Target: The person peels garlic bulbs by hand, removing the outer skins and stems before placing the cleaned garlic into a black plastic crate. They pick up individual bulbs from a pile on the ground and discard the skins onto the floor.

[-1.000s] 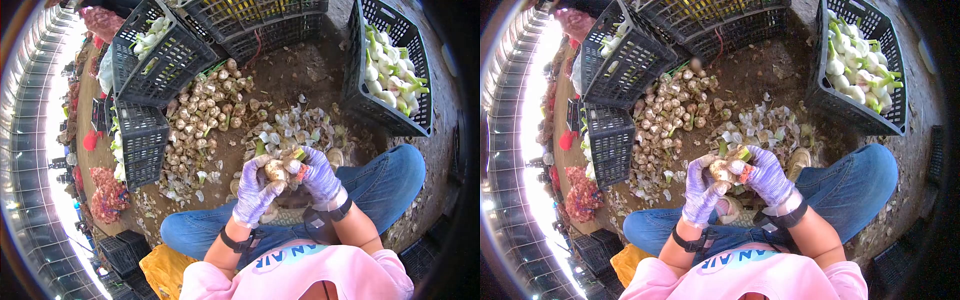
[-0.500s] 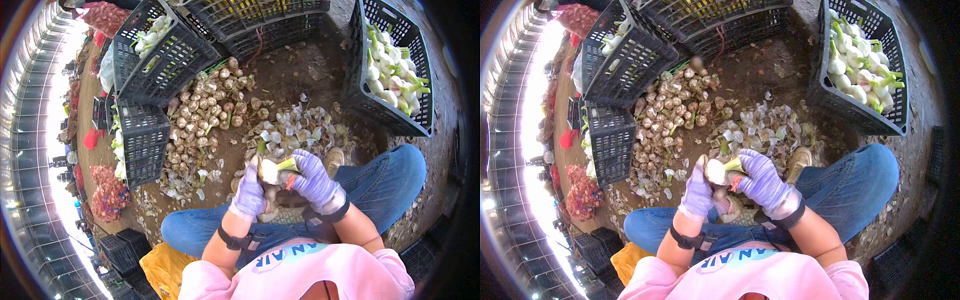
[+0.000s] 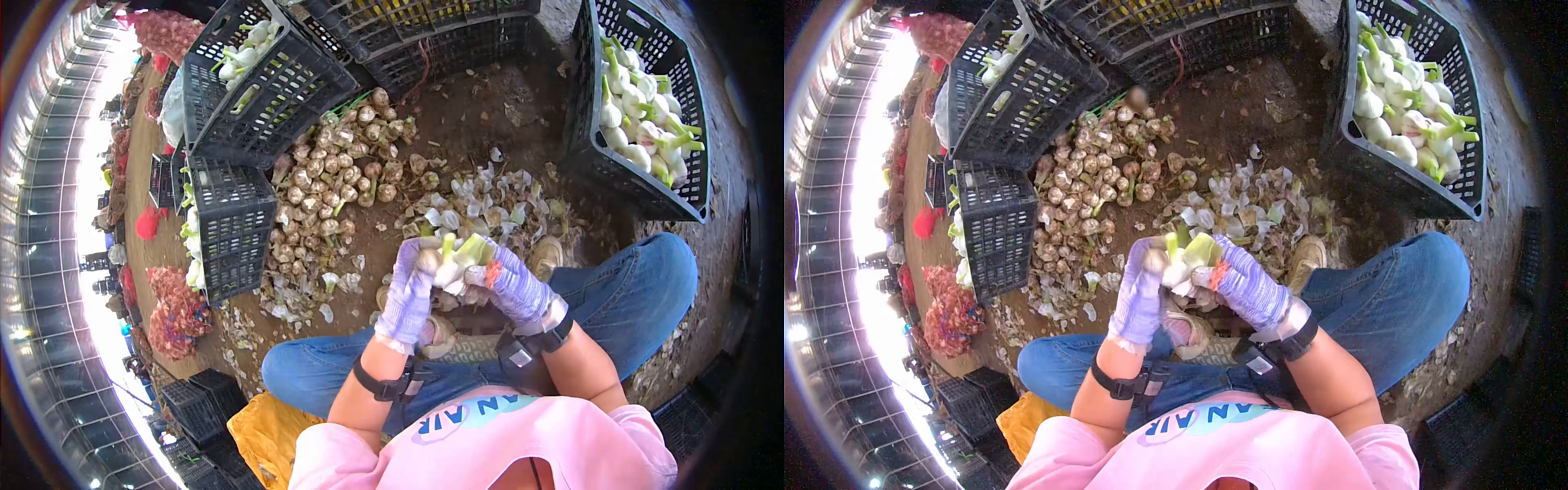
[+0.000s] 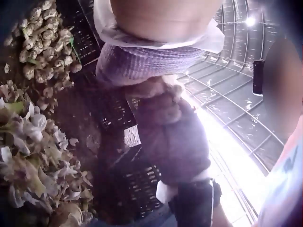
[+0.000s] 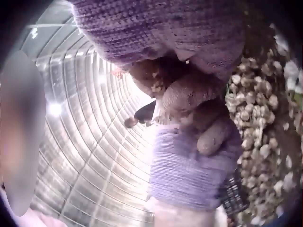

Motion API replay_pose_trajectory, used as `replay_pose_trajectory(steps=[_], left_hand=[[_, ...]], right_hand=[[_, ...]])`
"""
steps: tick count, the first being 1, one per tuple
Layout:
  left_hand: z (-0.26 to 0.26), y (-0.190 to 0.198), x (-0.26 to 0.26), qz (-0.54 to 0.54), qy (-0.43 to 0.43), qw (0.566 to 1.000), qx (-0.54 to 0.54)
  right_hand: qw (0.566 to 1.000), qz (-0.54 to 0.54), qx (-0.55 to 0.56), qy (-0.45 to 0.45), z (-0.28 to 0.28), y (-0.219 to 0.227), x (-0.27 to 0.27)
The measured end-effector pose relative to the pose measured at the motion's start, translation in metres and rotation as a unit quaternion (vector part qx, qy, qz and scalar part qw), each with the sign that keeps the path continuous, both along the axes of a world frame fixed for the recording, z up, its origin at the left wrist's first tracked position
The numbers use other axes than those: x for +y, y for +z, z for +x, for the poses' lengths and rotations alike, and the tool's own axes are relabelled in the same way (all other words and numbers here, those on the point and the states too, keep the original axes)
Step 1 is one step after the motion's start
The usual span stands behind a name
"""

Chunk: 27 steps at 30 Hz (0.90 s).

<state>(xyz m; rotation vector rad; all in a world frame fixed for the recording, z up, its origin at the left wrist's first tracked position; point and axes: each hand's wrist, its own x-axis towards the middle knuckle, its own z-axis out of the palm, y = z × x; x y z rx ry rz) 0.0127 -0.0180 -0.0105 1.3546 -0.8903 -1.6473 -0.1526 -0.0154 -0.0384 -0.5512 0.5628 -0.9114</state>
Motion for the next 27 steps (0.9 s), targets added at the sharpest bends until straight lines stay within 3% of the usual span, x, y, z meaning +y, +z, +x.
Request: replay_pose_trajectory(steps=[2, 4, 6, 8, 10, 12, 14, 16, 18, 20, 22, 23, 24, 27], left_hand=[[0.001, 0.001, -0.002, -0.053, -0.011, 0.998, -0.030], [0.006, 0.023, -0.005, 0.035, -0.072, 0.996, 0.024], [0.018, 0.025, -0.007, 0.066, -0.064, 0.993, 0.078], [0.028, 0.016, -0.009, 0.070, -0.103, 0.981, 0.148], [0.019, 0.020, -0.012, 0.011, -0.082, 0.983, 0.166], [0.022, 0.013, -0.012, -0.072, -0.075, 0.987, -0.126], [0.021, 0.015, -0.013, -0.091, -0.061, 0.987, -0.119], [0.020, 0.019, -0.013, -0.129, -0.031, 0.986, -0.105], [0.020, 0.027, -0.010, -0.144, -0.027, 0.980, -0.133], [0.017, 0.035, -0.011, -0.163, -0.024, 0.974, -0.158], [0.015, 0.041, -0.012, -0.226, -0.096, 0.931, -0.269], [0.016, 0.038, -0.011, -0.246, -0.117, 0.913, -0.303], [0.016, 0.038, -0.010, -0.244, -0.118, 0.913, -0.304], [0.010, 0.045, -0.011, -0.361, -0.194, 0.817, -0.405]], right_hand=[[0.999, 0.024, -0.031, 0.017, -0.006, 0.007, 0.001], [0.991, 0.070, -0.094, 0.058, -0.012, 0.017, 0.002], [0.984, 0.095, -0.146, 0.040, -0.014, 0.022, 0.004], [0.966, 0.173, -0.176, -0.073, -0.006, 0.028, 0.005], [0.966, 0.159, -0.191, -0.077, -0.004, 0.022, 0.005], [0.986, 0.096, -0.116, -0.071, -0.005, 0.024, 0.000], [0.984, 0.104, -0.129, -0.067, -0.004, 0.019, -0.004], [0.954, 0.075, -0.196, -0.215, -0.008, -0.001, -0.009], [0.965, 0.085, -0.043, -0.244, -0.020, 0.016, -0.022], [0.980, -0.018, 0.069, -0.186, -0.011, 0.010, -0.010], [0.982, -0.044, 0.125, -0.138, -0.004, 0.022, -0.005], [0.984, -0.001, 0.139, -0.111, -0.004, 0.026, -0.004], [0.984, 0.001, 0.138, -0.110, -0.001, 0.024, -0.002], [0.953, -0.081, 0.283, -0.067, -0.002, 0.018, -0.003]])
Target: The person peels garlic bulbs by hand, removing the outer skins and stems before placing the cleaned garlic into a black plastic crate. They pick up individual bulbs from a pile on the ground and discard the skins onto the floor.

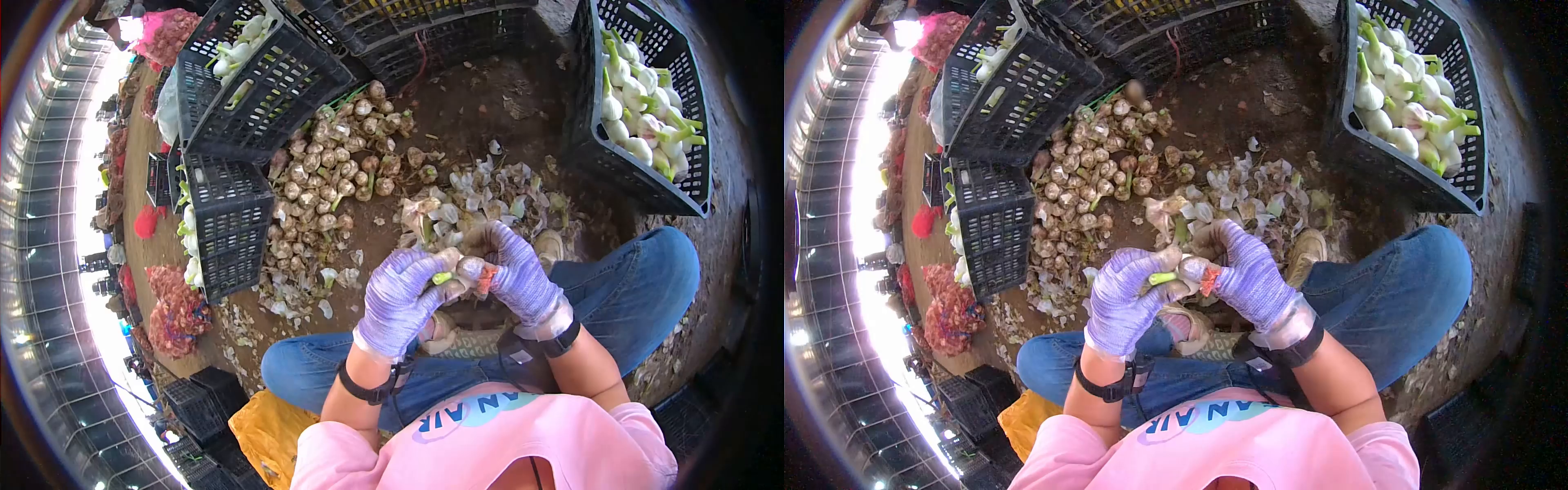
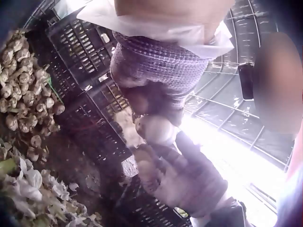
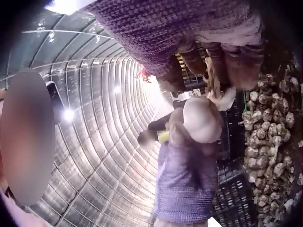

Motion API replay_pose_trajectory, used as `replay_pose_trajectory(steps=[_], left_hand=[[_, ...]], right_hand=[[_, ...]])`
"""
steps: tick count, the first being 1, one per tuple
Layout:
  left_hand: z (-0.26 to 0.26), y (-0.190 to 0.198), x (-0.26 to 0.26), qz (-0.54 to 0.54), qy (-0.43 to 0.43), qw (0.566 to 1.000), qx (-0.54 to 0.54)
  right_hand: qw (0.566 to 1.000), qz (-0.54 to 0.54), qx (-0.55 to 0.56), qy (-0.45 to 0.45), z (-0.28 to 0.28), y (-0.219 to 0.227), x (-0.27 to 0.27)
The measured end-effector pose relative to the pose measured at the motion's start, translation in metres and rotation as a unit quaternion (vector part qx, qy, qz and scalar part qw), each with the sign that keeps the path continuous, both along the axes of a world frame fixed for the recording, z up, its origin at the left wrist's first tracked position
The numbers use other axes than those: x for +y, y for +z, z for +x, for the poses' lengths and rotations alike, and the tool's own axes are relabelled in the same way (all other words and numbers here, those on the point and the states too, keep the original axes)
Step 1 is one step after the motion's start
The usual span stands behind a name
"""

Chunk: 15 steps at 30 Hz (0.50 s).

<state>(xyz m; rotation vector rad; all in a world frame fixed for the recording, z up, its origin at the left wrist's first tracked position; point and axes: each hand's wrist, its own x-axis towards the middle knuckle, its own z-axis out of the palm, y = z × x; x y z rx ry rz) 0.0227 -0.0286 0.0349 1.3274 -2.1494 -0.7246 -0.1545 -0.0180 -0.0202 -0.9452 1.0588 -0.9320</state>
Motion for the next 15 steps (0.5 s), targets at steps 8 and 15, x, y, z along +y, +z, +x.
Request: replay_pose_trajectory(steps=[8, 15], left_hand=[[0.004, -0.002, -0.001, -0.018, 0.029, 0.999, 0.003], [0.013, -0.014, 0.002, 0.079, 0.020, 0.974, 0.210]], right_hand=[[0.984, 0.098, -0.146, 0.026, -0.002, 0.017, 0.001], [0.931, 0.213, -0.285, -0.081, -0.014, 0.005, -0.010]])
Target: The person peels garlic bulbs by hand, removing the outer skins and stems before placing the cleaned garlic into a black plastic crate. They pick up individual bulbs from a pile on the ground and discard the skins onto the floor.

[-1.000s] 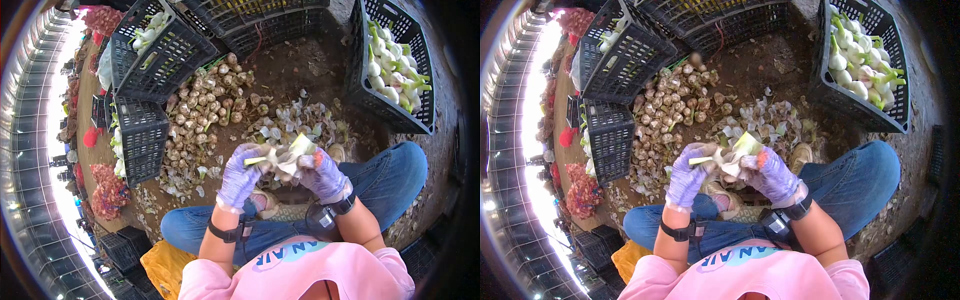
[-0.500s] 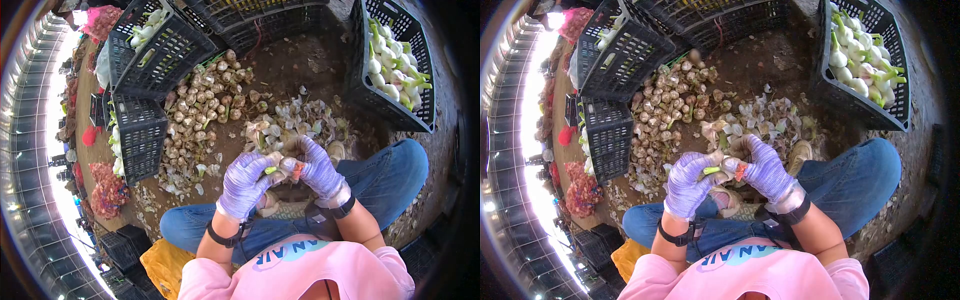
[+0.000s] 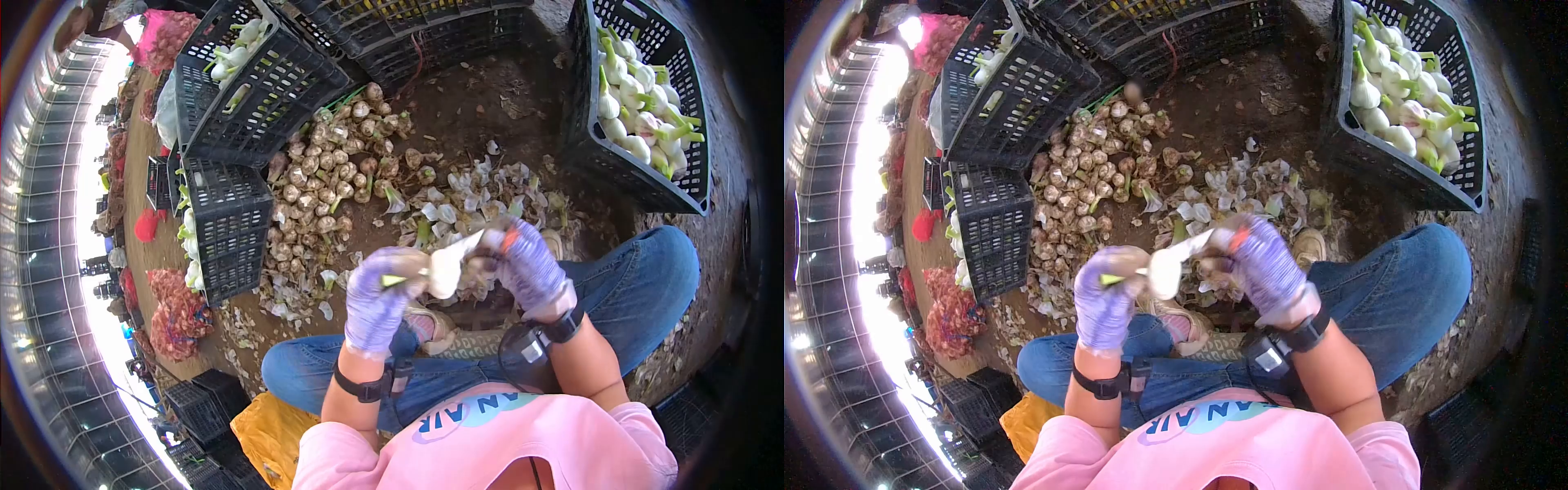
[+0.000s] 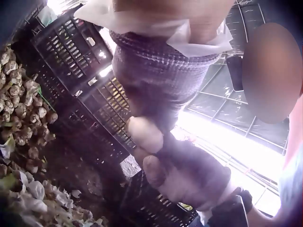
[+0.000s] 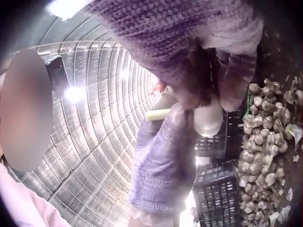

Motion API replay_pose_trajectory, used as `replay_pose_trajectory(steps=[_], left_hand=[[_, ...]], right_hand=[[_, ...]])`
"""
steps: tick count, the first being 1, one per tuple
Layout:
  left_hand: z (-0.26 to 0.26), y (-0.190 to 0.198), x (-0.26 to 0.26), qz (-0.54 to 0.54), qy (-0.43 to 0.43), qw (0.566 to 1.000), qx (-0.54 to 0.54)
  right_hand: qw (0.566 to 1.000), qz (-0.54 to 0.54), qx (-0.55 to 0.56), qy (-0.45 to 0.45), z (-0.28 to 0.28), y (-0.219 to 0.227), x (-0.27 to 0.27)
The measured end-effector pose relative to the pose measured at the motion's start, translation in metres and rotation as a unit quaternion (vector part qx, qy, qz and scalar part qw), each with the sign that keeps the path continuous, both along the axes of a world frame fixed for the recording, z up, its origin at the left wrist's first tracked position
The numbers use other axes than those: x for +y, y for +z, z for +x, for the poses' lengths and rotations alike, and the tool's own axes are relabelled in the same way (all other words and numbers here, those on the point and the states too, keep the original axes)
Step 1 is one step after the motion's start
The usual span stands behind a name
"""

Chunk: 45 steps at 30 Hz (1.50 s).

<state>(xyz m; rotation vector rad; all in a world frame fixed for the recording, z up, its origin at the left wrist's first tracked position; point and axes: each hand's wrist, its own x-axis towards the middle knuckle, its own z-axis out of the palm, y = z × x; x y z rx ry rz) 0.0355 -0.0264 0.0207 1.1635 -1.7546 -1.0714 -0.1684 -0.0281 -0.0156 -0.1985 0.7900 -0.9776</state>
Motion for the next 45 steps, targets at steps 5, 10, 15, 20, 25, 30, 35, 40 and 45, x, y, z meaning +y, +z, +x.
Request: replay_pose_trajectory(steps=[5, 10, 15, 20, 25, 30, 35, 40, 45], left_hand=[[0.003, -0.035, 0.002, 0.246, 0.219, 0.801, 0.500], [0.004, -0.066, -0.006, 0.282, 0.177, 0.763, 0.554], [0.017, -0.101, -0.055, 0.333, 0.263, 0.783, 0.455], [0.019, -0.177, -0.116, 0.323, 0.296, 0.897, 0.061], [0.003, -0.259, -0.170, 0.180, 0.119, 0.906, -0.364], [0.008, -0.293, -0.177, 0.288, 0.174, 0.894, -0.297], [-0.018, -0.163, -0.120, 0.488, 0.158, 0.782, 0.353], [-0.027, -0.057, -0.057, 0.432, -0.030, 0.850, 0.300], [-0.026, -0.023, -0.018, 0.234, 0.002, 0.969, 0.075]], right_hand=[[0.977, -0.078, -0.142, -0.138, -0.004, 0.012, 0.002], [0.971, -0.167, 0.167, 0.020, 0.008, 0.001, 0.006], [0.954, -0.134, 0.245, 0.107, 0.017, -0.040, 0.010], [0.972, -0.087, 0.213, 0.040, 0.017, -0.042, -0.005], [0.980, -0.036, 0.197, 0.021, 0.015, -0.041, -0.022], [0.957, -0.065, 0.280, 0.033, 0.014, -0.042, -0.025], [0.987, -0.014, 0.159, -0.030, 0.016, -0.036, -0.017], [0.904, -0.220, 0.359, -0.073, 0.012, -0.034, -0.010], [0.973, -0.152, 0.166, -0.046, 0.011, -0.014, 0.007]])
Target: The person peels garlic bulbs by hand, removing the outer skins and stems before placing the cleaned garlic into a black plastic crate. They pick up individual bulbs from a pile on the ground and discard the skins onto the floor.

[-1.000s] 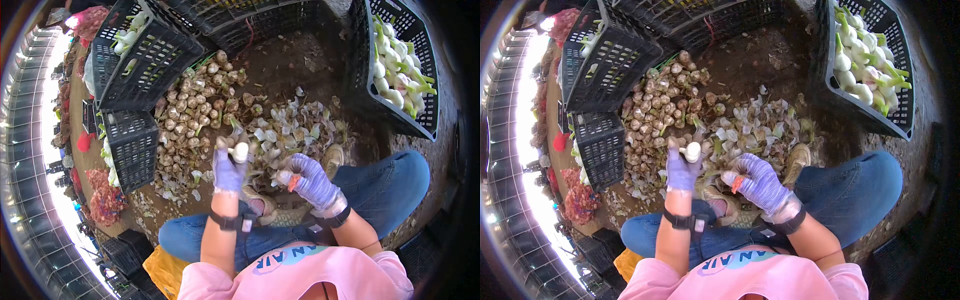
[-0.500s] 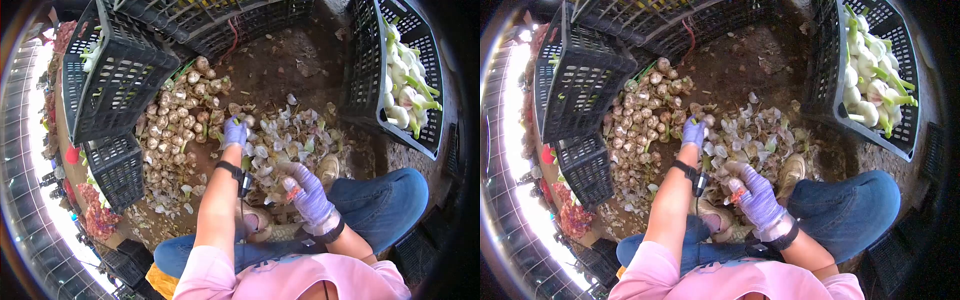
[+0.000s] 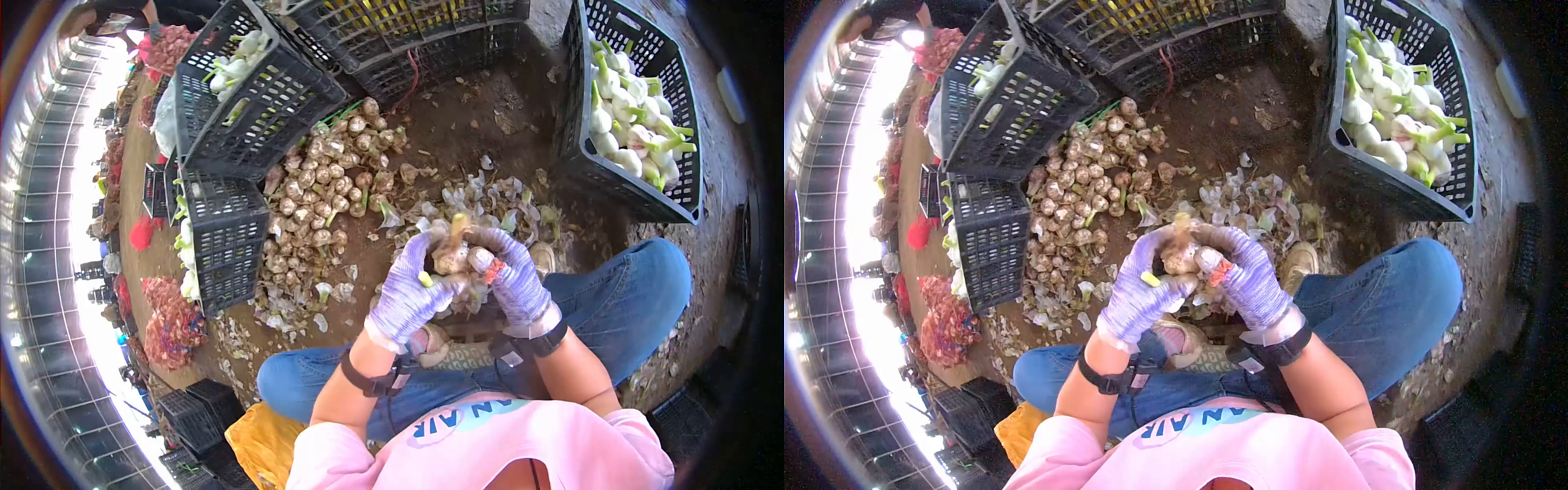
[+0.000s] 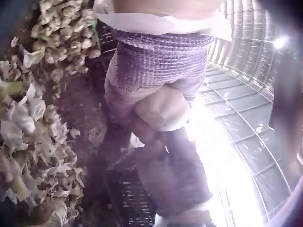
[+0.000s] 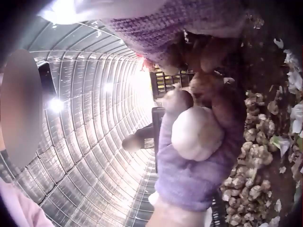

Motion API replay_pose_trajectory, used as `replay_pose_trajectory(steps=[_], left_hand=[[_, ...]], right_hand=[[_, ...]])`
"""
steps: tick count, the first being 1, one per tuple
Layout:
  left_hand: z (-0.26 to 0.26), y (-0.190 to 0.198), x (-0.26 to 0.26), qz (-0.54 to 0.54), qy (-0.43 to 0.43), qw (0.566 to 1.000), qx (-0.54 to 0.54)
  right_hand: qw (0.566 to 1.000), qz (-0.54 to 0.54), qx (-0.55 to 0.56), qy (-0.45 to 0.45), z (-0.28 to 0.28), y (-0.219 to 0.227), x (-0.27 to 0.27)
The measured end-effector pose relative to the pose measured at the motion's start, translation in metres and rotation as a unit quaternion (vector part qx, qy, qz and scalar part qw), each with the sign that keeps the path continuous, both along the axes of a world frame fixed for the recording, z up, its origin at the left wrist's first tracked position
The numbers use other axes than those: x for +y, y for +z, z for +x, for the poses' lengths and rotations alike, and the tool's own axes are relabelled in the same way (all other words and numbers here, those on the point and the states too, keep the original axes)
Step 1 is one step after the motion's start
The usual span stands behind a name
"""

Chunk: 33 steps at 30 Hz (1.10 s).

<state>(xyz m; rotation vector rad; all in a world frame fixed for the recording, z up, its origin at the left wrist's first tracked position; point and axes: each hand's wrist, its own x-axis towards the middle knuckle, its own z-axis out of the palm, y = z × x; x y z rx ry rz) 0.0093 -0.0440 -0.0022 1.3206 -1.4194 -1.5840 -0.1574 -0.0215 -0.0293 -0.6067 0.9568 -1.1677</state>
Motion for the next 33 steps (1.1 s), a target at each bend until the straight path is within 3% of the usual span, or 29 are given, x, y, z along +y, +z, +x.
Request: replay_pose_trajectory(steps=[2, 3, 5, 10, 16, 17, 18, 19, 21, 23, 24, 25, 26, 27, 28, 29, 31, 33], left_hand=[[0.000, 0.017, 0.008, -0.128, -0.047, 0.967, -0.214], [-0.002, 0.023, 0.013, -0.131, -0.045, 0.967, -0.215], [-0.007, 0.033, 0.019, -0.293, -0.066, 0.909, -0.289], [-0.008, 0.039, 0.027, -0.338, -0.071, 0.886, -0.309], [0.005, 0.017, 0.031, -0.288, -0.049, 0.940, -0.173], [0.006, 0.010, 0.034, -0.167, -0.008, 0.983, -0.078], [0.005, 0.009, 0.035, -0.040, 0.034, 0.998, 0.019], [0.005, 0.009, 0.034, -0.039, 0.034, 0.998, 0.019], [0.003, 0.014, 0.032, 0.182, 0.097, 0.954, 0.216], [0.016, 0.002, 0.031, 0.220, 0.073, 0.949, 0.214], [0.020, -0.001, 0.031, 0.300, 0.088, 0.917, 0.249], [0.025, -0.006, 0.029, 0.375, 0.101, 0.877, 0.282], [0.034, -0.015, 0.026, 0.392, 0.048, 0.881, 0.261], [0.028, -0.015, 0.025, 0.392, 0.048, 0.881, 0.262], [0.019, -0.015, 0.025, 0.262, 0.083, 0.946, 0.170], [0.012, -0.010, 0.027, 0.124, 0.117, 0.983, 0.071], [0.004, 0.011, 0.029, 0.149, 0.135, 0.975, 0.089], [0.002, 0.011, 0.030, 0.139, 0.097, 0.983, 0.070]], right_hand=[[0.999, -0.029, -0.016, 0.036, -0.002, 0.000, 0.004], [0.999, -0.033, -0.017, 0.037, -0.002, -0.005, 0.007], [0.995, -0.061, -0.057, 0.051, -0.003, -0.011, 0.012], [0.997, -0.030, -0.031, 0.061, -0.006, 0.013, 0.011], [0.992, 0.034, -0.031, 0.120, -0.014, 0.019, 0.008], [0.988, 0.058, -0.053, 0.134, -0.015, 0.019, 0.008], [0.988, 0.059, -0.053, 0.134, -0.015, 0.017, 0.007], [0.987, 0.045, -0.004, 0.151, -0.015, 0.014, 0.007], [0.984, 0.033, 0.046, 0.167, -0.015, 0.013, 0.006], [0.971, -0.128, 0.107, 0.172, -0.017, 0.015, 0.005], [0.914, -0.277, 0.261, 0.143, -0.016, 0.002, 0.002], [0.914, -0.277, 0.260, 0.144, -0.013, -0.004, 0.004], [0.954, -0.194, 0.195, 0.117, -0.011, -0.006, 0.007], [0.982, -0.109, 0.129, 0.087, -0.008, -0.008, 0.010], [0.987, -0.107, 0.109, 0.039, -0.001, -0.020, 0.013], [0.987, -0.106, 0.110, 0.040, -0.001, -0.022, 0.015], [0.962, -0.156, 0.215, 0.066, 0.003, -0.009, 0.012], [0.971, -0.143, 0.174, 0.074, 0.005, -0.014, 0.017]])
